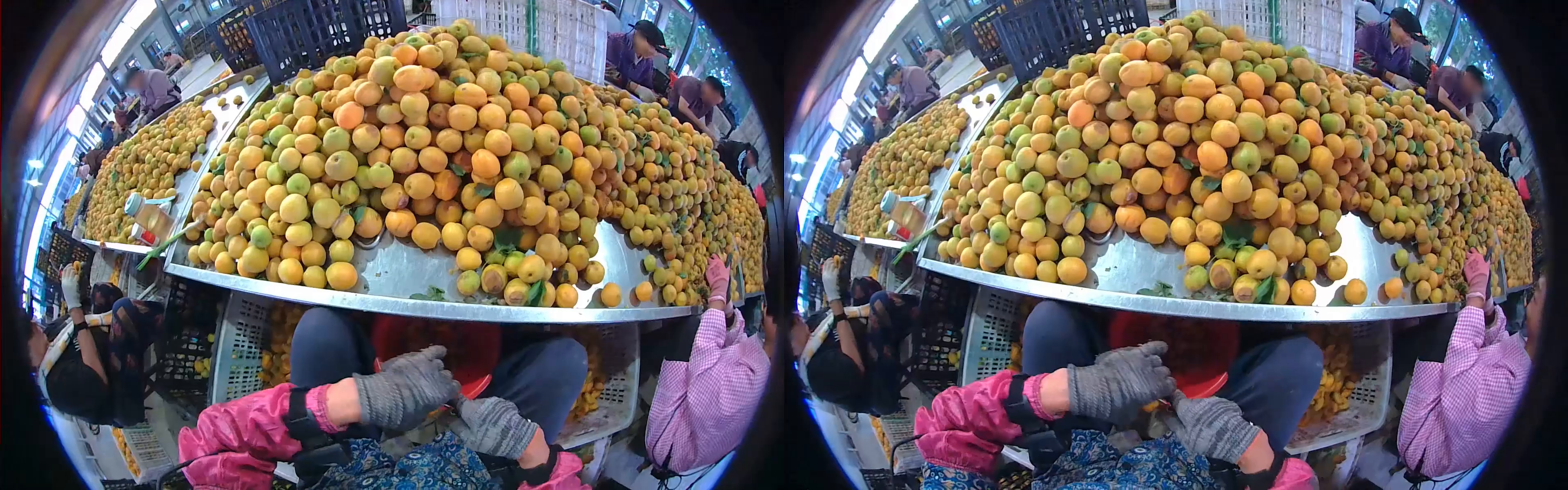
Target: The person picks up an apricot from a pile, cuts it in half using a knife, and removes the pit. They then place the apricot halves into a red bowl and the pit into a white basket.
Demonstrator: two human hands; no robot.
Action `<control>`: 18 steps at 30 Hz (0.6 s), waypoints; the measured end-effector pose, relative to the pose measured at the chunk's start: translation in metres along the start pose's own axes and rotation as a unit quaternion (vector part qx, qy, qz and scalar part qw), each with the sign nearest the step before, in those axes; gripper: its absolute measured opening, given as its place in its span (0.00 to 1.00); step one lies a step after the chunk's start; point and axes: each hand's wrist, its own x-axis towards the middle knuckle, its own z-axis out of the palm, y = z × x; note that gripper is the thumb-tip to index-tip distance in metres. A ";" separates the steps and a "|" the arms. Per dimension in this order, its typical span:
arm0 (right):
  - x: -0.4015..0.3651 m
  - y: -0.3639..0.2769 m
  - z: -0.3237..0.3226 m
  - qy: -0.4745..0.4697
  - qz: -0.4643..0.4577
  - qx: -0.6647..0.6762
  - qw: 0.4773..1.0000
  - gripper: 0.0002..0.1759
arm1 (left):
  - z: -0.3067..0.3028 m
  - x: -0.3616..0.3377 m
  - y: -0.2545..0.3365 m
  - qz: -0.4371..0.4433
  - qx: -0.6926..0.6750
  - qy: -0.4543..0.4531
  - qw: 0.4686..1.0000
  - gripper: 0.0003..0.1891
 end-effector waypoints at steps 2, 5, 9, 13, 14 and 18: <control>0.002 0.006 0.007 0.021 -0.021 -0.039 0.999 0.30 | 0.001 0.006 0.004 -0.020 0.137 0.037 0.990 0.23; 0.002 0.012 0.018 0.241 0.048 0.069 0.967 0.32 | -0.017 -0.011 0.012 -0.122 0.078 0.229 0.963 0.32; 0.004 0.012 0.043 0.322 -0.022 0.045 0.945 0.39 | 0.023 -0.019 0.042 -0.249 -0.163 0.401 0.866 0.32; 0.004 0.003 0.046 0.273 -0.005 0.086 0.958 0.41 | 0.070 -0.001 0.055 -0.288 -0.406 0.453 0.740 0.24; 0.005 0.003 0.045 0.271 -0.005 0.084 0.959 0.41 | 0.073 0.002 0.055 -0.302 -0.458 0.473 0.689 0.22; 0.007 0.009 0.045 0.212 -0.026 0.164 0.963 0.40 | 0.066 -0.007 0.051 -0.291 -0.454 0.412 0.735 0.23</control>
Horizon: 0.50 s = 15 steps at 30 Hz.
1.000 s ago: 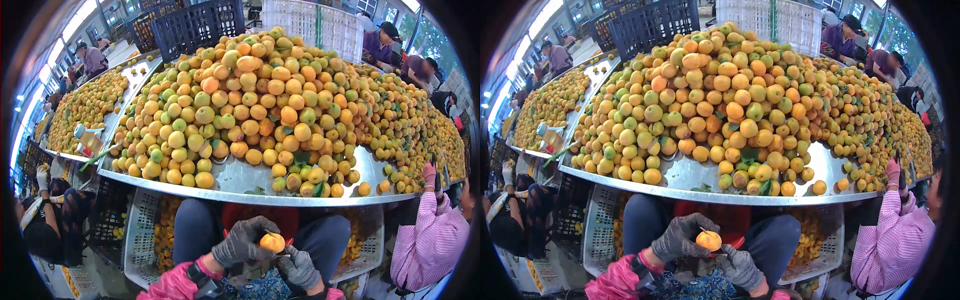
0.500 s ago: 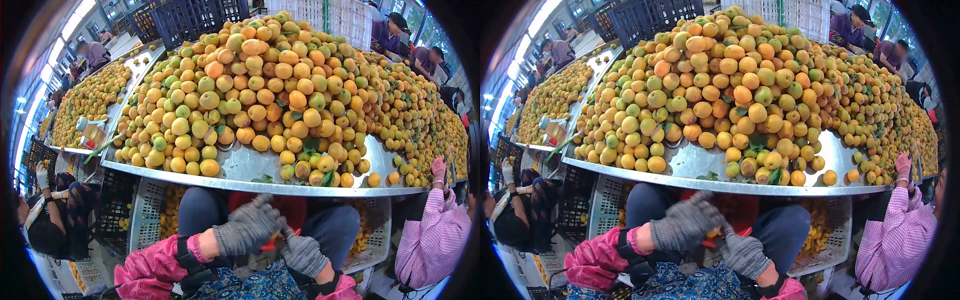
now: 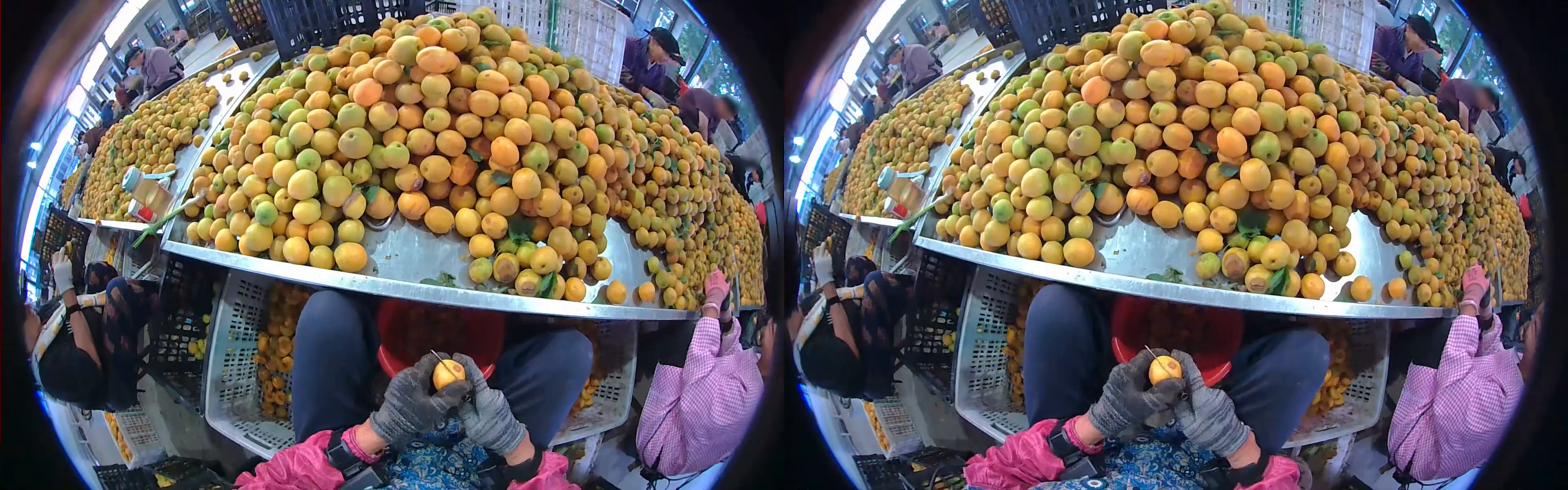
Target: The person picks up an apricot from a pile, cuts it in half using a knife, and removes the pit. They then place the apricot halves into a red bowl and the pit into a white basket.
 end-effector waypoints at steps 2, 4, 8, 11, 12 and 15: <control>0.003 0.003 0.000 -0.014 0.002 0.020 1.000 0.39 | -0.004 -0.002 -0.004 -0.030 -0.012 -0.018 0.999 0.23; 0.002 0.006 0.001 -0.032 -0.014 0.024 0.999 0.37 | -0.006 -0.003 -0.010 -0.063 -0.027 -0.040 0.997 0.23; 0.002 0.013 0.003 -0.041 -0.016 0.028 0.999 0.37 | -0.011 -0.002 -0.026 -0.069 -0.027 -0.076 0.994 0.25; 0.003 0.014 0.003 -0.065 0.022 0.020 0.997 0.36 | -0.012 -0.003 -0.029 -0.069 -0.030 -0.088 0.993 0.24; 0.004 0.015 0.003 -0.062 0.014 0.030 0.998 0.36 | -0.013 -0.003 -0.029 -0.065 -0.032 -0.089 0.993 0.23; 0.005 0.017 0.005 -0.064 0.016 0.049 0.997 0.35 | -0.012 -0.005 -0.037 -0.042 0.002 -0.085 0.995 0.21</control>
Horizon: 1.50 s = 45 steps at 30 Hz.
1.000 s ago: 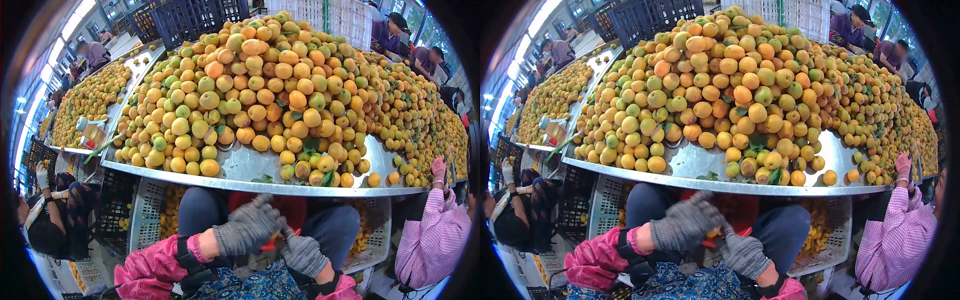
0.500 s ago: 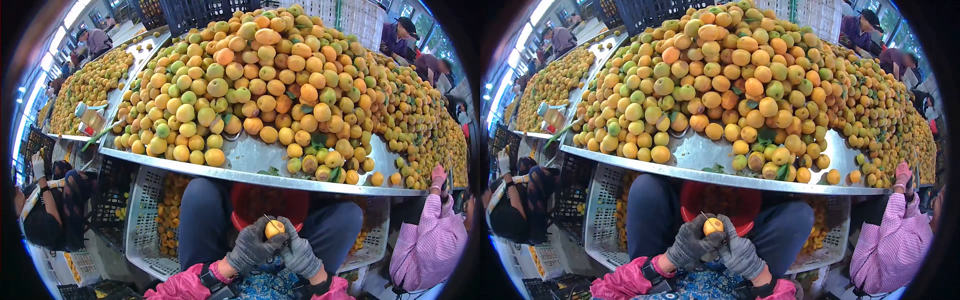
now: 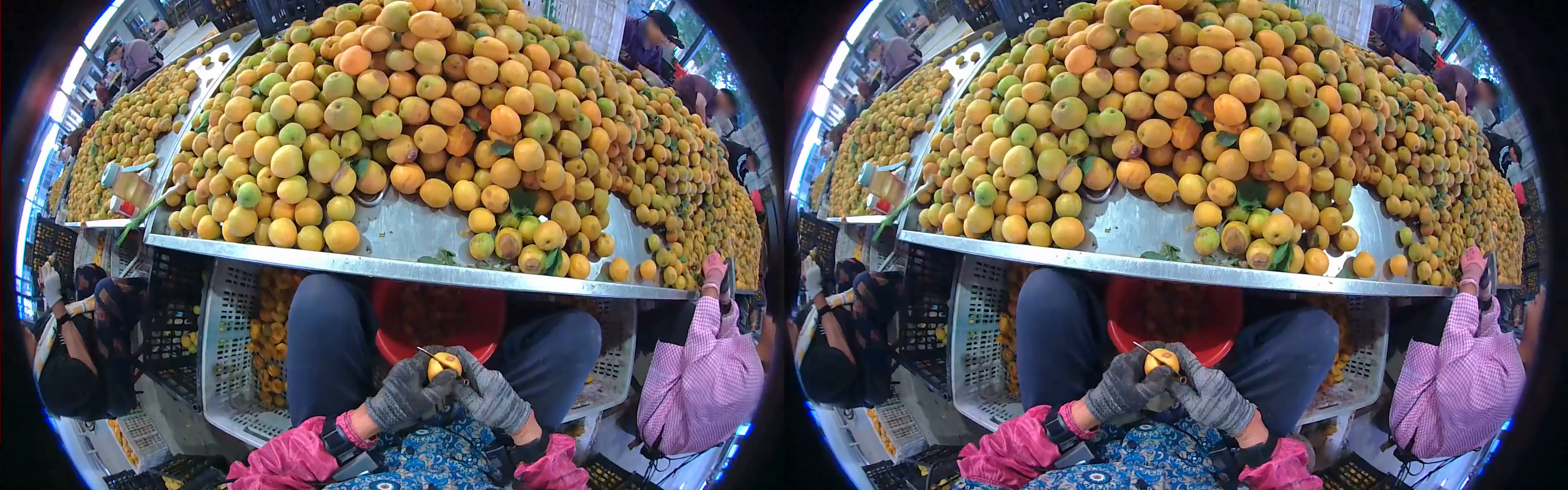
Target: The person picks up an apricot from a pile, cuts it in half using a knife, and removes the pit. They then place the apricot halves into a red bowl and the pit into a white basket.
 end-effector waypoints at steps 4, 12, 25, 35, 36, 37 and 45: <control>0.001 0.002 0.001 -0.008 0.020 0.064 0.998 0.34 | 0.000 -0.003 -0.001 -0.037 -0.034 -0.014 0.999 0.20; -0.004 -0.027 -0.010 0.122 0.065 0.113 0.984 0.33 | 0.002 0.007 -0.015 -0.066 -0.148 0.021 0.987 0.18; 0.008 -0.026 0.011 0.098 -0.021 -0.013 0.995 0.29 | 0.028 -0.010 -0.060 0.128 0.110 0.098 0.981 0.23; 0.026 -0.012 0.047 0.232 0.004 0.087 0.969 0.17 | 0.025 0.001 -0.052 0.280 0.345 0.225 0.867 0.21; 0.027 -0.009 0.046 0.236 0.079 0.150 0.957 0.18 | 0.024 0.001 -0.053 0.280 0.344 0.226 0.867 0.21; 0.028 -0.005 0.045 0.238 0.153 0.211 0.936 0.19 | 0.022 0.001 -0.053 0.289 0.351 0.200 0.868 0.17; 0.023 -0.020 0.029 0.135 0.196 0.565 0.790 0.26 | 0.012 -0.002 -0.013 0.054 -0.165 0.123 0.977 0.22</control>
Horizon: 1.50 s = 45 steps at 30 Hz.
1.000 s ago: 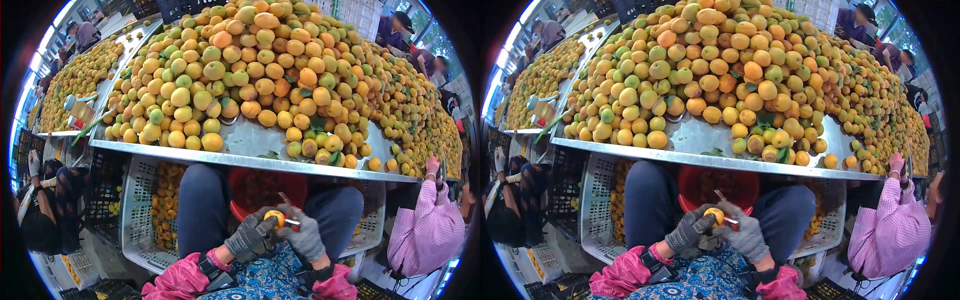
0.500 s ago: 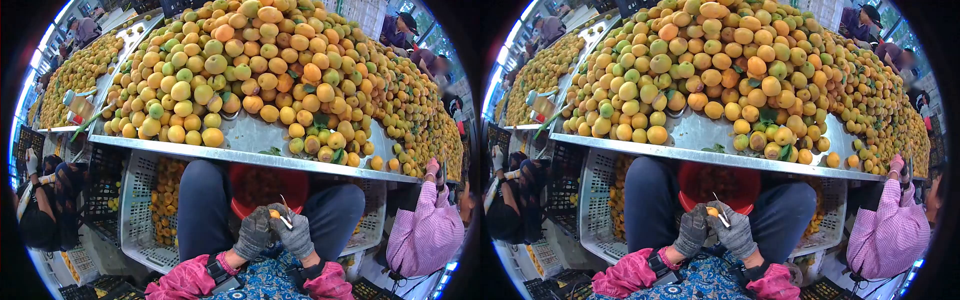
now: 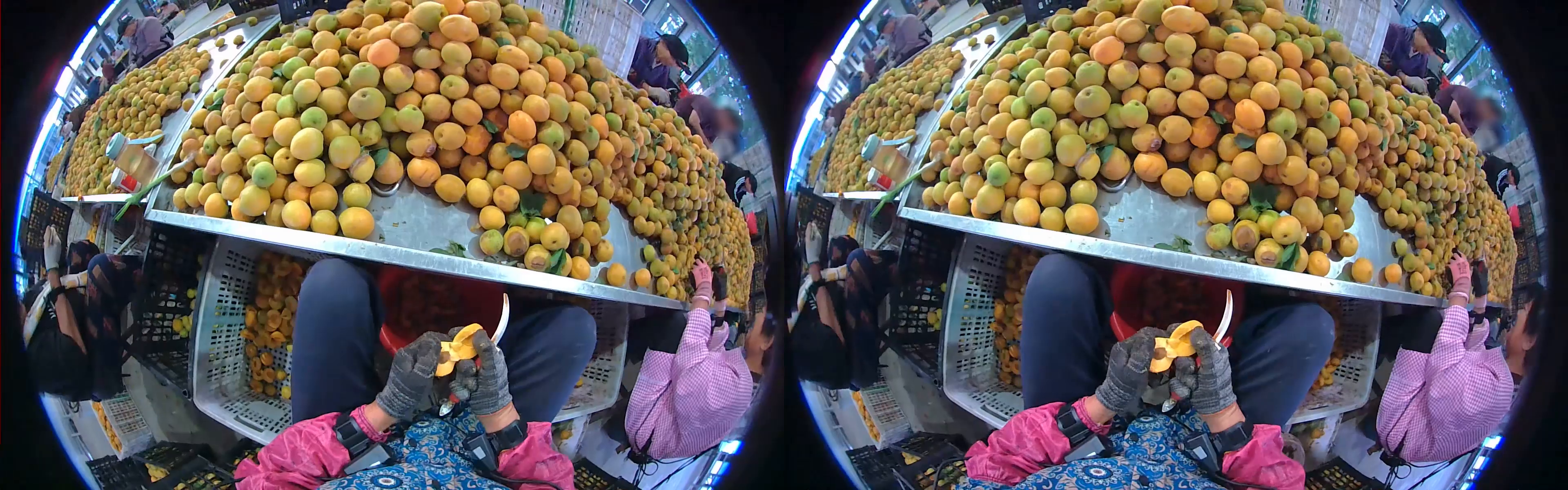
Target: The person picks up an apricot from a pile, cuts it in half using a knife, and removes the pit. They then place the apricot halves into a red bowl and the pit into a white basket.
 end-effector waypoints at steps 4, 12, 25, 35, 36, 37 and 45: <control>-0.002 0.005 -0.005 -0.086 0.029 0.115 0.989 0.27 | -0.003 -0.007 -0.005 -0.060 -0.125 0.008 0.990 0.22; -0.021 -0.027 0.045 -0.003 -0.144 -0.185 0.972 0.25 | -0.015 -0.015 0.014 -0.029 -0.117 -0.018 0.992 0.16; -0.003 -0.053 0.150 -0.070 -0.241 -0.214 0.944 0.22 | -0.036 -0.024 0.002 -0.266 -0.461 -0.041 0.846 0.22; 0.020 -0.044 0.102 -0.099 -0.185 -0.182 0.961 0.22 | -0.015 -0.029 0.037 -0.309 -0.436 -0.024 0.845 0.24; 0.023 -0.044 0.098 -0.109 -0.167 -0.153 0.968 0.21 | -0.010 -0.027 0.043 -0.329 -0.398 0.039 0.855 0.23; 0.026 -0.044 0.093 -0.118 -0.148 -0.123 0.974 0.20 | -0.015 -0.028 0.035 -0.330 -0.395 0.040 0.856 0.23; 0.027 -0.052 0.072 -0.169 0.000 -0.074 0.983 0.15 | -0.014 -0.032 0.005 -0.340 -0.405 -0.077 0.845 0.21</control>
